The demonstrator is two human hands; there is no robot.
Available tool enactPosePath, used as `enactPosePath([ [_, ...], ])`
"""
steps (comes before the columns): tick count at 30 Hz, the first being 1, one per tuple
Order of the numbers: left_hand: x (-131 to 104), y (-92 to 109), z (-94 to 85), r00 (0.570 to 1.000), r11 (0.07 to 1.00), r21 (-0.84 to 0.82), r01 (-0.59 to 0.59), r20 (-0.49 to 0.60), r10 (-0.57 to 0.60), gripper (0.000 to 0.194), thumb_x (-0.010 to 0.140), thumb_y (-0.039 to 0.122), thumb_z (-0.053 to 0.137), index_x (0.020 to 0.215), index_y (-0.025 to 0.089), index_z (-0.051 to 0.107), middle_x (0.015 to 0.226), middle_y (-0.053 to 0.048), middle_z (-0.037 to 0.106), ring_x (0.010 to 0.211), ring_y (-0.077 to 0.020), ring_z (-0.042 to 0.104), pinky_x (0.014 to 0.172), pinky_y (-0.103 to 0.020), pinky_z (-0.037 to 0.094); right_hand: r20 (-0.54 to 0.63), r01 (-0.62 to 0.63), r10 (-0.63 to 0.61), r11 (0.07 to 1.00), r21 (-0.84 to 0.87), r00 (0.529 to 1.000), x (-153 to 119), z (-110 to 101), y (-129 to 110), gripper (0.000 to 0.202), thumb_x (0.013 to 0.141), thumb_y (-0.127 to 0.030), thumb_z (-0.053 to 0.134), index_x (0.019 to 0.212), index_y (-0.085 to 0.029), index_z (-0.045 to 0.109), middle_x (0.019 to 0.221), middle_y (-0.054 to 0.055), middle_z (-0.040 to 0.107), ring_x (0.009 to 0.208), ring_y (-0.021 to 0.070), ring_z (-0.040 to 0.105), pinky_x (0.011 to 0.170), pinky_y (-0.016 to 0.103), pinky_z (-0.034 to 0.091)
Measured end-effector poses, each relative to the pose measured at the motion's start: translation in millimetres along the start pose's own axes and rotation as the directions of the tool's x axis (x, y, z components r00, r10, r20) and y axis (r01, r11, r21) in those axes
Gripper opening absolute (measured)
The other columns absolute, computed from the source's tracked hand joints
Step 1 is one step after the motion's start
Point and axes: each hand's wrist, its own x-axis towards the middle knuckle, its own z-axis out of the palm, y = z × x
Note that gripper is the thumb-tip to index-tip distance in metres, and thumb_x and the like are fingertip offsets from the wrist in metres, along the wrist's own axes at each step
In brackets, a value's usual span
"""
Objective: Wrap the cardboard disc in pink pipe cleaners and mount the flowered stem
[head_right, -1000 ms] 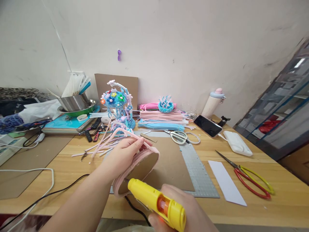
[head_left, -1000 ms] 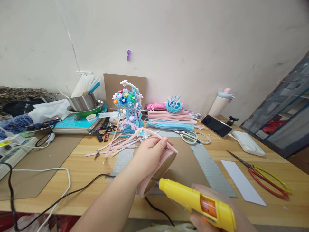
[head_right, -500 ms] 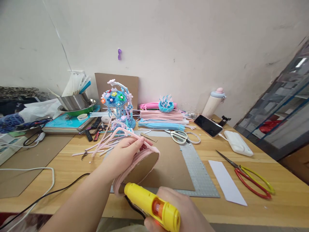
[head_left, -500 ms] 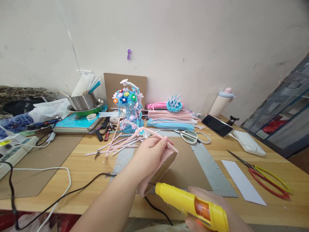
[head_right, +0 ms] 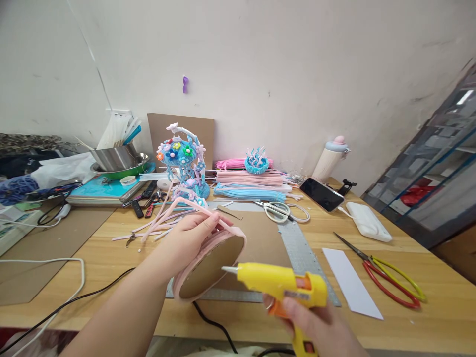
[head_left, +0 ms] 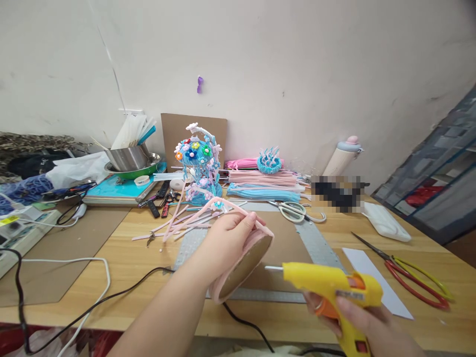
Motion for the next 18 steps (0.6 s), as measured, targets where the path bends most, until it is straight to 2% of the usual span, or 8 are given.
enactPosePath([
  [2,-3.1,1.0,-2.6,1.0,1.0,0.01,-0.019,-0.012,0.02,0.04,0.092,0.046,0.046,0.088,0.016,0.073,0.092,-0.005,0.074,0.09,-0.0219,0.065,0.079,-0.028,0.045,0.046,0.023,-0.031,0.985,0.17,0.998,13.1,-7.0,5.4,0.035,0.078,-0.055,0.062,0.079,-0.022,0.073,0.075,0.009,0.071,0.047,0.0199,0.056,0.044,0.033,0.048],
  [4,-5.7,1.1,-5.3,0.999,0.999,0.022,-0.031,-0.031,0.032,0.04,0.092,0.047,0.047,0.087,0.017,0.074,0.093,-0.004,0.074,0.091,-0.0212,0.065,0.079,-0.027,0.045,0.024,0.024,-0.032,0.954,0.3,0.999,27.4,-9.8,7.4,0.033,0.085,-0.051,0.054,0.081,-0.023,0.072,0.078,0.008,0.07,0.047,0.0179,0.054,0.047,0.033,0.05],
  [8,-7.2,-0.9,-9.9,1.0,1.0,0.01,-0.002,-0.029,0.002,0.041,0.092,0.05,0.047,0.089,0.02,0.075,0.091,-0.002,0.075,0.089,-0.0204,0.066,0.078,-0.027,0.045,-0.045,-0.142,0.174,0.903,0.406,0.984,55.1,-14.6,15.8,0.022,0.076,-0.038,0.069,0.091,-0.024,0.072,0.094,0.006,0.072,0.069,0.0192,0.066,0.062,0.028,0.058],
  [10,-7.1,-1.7,-11.8,1.0,1.0,0.001,0.02,-0.021,-0.019,0.04,0.092,0.05,0.047,0.089,0.02,0.075,0.09,-0.001,0.076,0.088,-0.0205,0.067,0.077,-0.027,0.046,-0.033,-0.18,0.199,0.937,0.298,0.979,68.1,-19.6,23.4,0.029,0.071,-0.038,0.075,0.095,-0.021,0.071,0.098,0.006,0.072,0.076,0.0178,0.068,0.069,0.026,0.058],
  [12,-7.4,-2.0,-13.2,1.0,1.0,-0.001,0.024,-0.019,-0.024,0.039,0.091,0.049,0.049,0.09,0.021,0.075,0.091,-0.002,0.076,0.089,-0.0209,0.067,0.076,-0.027,0.046,-0.017,-0.157,0.158,0.986,0.064,0.987,79.8,-26.1,29.8,0.033,0.073,-0.046,0.072,0.092,-0.019,0.071,0.096,0.008,0.073,0.076,0.0183,0.069,0.07,0.028,0.058],
  [14,-8.2,-2.2,-14.2,1.0,1.0,-0.005,0.023,-0.017,-0.023,0.039,0.091,0.05,0.049,0.091,0.021,0.075,0.093,-0.002,0.076,0.091,-0.0213,0.067,0.077,-0.027,0.046,-0.035,-0.137,0.133,0.978,-0.158,0.991,89.0,-33.1,32.3,0.037,0.075,-0.054,0.068,0.076,-0.017,0.069,0.075,0.008,0.073,0.061,0.0189,0.066,0.056,0.029,0.055],
  [16,-9.3,-3.0,-14.6,0.999,0.999,-0.016,0.032,-0.012,-0.032,0.04,0.091,0.052,0.049,0.092,0.022,0.075,0.095,-0.001,0.076,0.093,-0.0213,0.066,0.078,-0.027,0.046,-0.092,-0.124,0.102,0.95,-0.285,0.991,94.0,-37.3,29.7,0.042,0.074,-0.055,0.069,0.055,-0.018,0.06,0.047,0.003,0.06,0.042,0.0157,0.054,0.04,0.026,0.042],
  [18,-10.4,-4.3,-14.8,0.999,0.999,-0.011,0.03,-0.023,-0.03,0.04,0.09,0.053,0.049,0.092,0.022,0.075,0.096,-0.001,0.075,0.094,-0.0211,0.066,0.08,-0.027,0.045,-0.15,-0.091,0.041,0.935,-0.344,0.988,93.8,-34.3,22.0,0.046,0.073,-0.054,0.071,0.048,-0.02,0.053,0.038,-0.002,0.047,0.038,0.0132,0.045,0.038,0.024,0.034],
])
